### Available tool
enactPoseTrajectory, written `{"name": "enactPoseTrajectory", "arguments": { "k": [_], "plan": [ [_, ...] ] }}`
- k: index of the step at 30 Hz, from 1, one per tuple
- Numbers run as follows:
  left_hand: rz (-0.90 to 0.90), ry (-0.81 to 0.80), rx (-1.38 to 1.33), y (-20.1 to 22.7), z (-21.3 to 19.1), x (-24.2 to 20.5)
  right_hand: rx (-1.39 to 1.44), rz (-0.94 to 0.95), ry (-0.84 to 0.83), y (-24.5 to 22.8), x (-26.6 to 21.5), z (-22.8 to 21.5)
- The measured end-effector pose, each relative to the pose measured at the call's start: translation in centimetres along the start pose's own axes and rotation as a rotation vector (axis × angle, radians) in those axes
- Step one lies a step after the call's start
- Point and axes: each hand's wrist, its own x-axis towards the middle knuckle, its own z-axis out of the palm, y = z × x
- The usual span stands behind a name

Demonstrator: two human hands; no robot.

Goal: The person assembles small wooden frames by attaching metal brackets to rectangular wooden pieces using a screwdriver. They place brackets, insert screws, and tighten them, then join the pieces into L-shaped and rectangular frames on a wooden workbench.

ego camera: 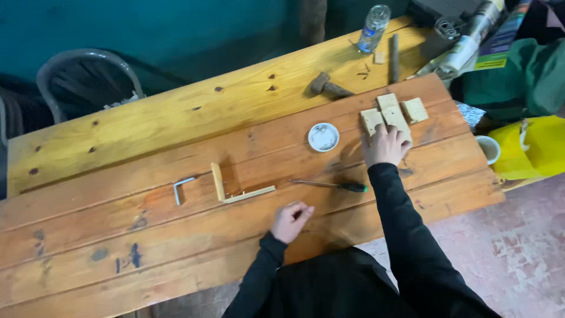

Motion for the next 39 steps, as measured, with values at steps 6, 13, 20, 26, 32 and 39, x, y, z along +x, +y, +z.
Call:
{"name": "enactPoseTrajectory", "arguments": {
  "k": [6, 13, 20, 26, 32, 39],
  "plan": [
    [0.046, -0.150, 0.033, 3.0, 3.6, 2.1, 0.040, 0.076, -0.063, 0.7, 0.1, 0.7],
    [-0.050, -0.042, 0.109, -1.3, 5.1, 2.0, 0.365, -0.050, 0.134, 2.1, -0.9, 0.3],
    [-0.207, 0.216, 0.075, -1.3, 0.1, 0.9, 0.814, -0.549, -0.229, -4.2, -10.1, -6.8],
    [-0.173, 0.343, 0.346, -5.7, -2.2, -2.6, 0.836, -0.751, -0.394, -8.3, -12.6, -8.0],
    [-0.274, 0.190, 0.652, -6.6, -3.8, -4.7, 0.643, -0.779, -0.669, -10.9, -11.7, -9.8],
    [-0.157, 0.491, 0.748, 0.7, -8.3, -5.4, 0.757, -0.962, -0.327, -14.3, -9.2, -11.2]
  ]
}}
